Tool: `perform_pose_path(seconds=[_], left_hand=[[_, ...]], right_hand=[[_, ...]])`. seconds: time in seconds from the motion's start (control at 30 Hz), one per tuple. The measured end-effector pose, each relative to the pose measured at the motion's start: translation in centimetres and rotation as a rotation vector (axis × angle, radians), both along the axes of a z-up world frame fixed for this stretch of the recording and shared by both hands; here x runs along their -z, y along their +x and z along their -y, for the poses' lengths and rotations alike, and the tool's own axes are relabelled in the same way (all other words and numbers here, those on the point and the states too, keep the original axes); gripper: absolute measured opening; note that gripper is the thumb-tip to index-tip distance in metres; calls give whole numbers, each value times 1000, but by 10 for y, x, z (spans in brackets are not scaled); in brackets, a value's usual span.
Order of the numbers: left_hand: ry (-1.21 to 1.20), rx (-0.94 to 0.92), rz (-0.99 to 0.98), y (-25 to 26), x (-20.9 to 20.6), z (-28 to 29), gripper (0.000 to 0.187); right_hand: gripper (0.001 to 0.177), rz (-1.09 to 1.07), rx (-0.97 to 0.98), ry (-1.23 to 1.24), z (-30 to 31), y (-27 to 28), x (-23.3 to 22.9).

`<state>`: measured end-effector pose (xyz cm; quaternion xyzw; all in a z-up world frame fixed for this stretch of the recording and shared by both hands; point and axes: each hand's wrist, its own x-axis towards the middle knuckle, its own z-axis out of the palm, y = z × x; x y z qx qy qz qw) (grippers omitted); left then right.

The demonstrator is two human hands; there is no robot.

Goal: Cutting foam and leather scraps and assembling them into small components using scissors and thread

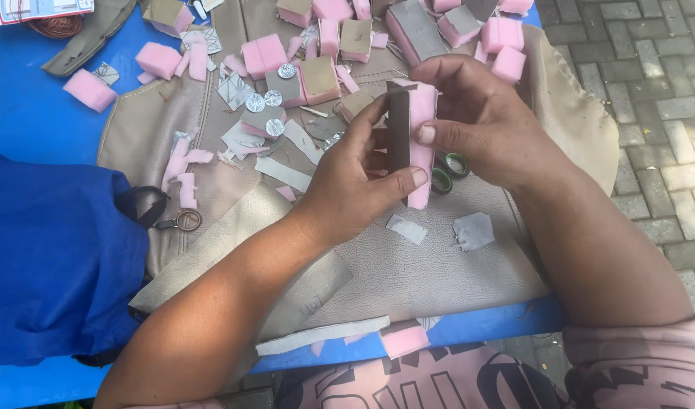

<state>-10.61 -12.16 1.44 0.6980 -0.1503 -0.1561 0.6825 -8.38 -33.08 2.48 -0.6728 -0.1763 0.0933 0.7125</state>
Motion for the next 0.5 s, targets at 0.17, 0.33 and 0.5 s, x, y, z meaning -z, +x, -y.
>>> perform_pose_path(seconds=[0.17, 0.33, 0.5], left_hand=[[162, -163, 130, 0, 6, 2, 87], [231, -229, 199, 3, 7, 1, 72], [83, -215, 67, 14, 23, -1, 51]], right_hand=[[65, -49, 3, -27, -6, 4, 8], [64, -98, -49, 61, -4, 9, 13], [69, -146, -26, 82, -7, 5, 14]])
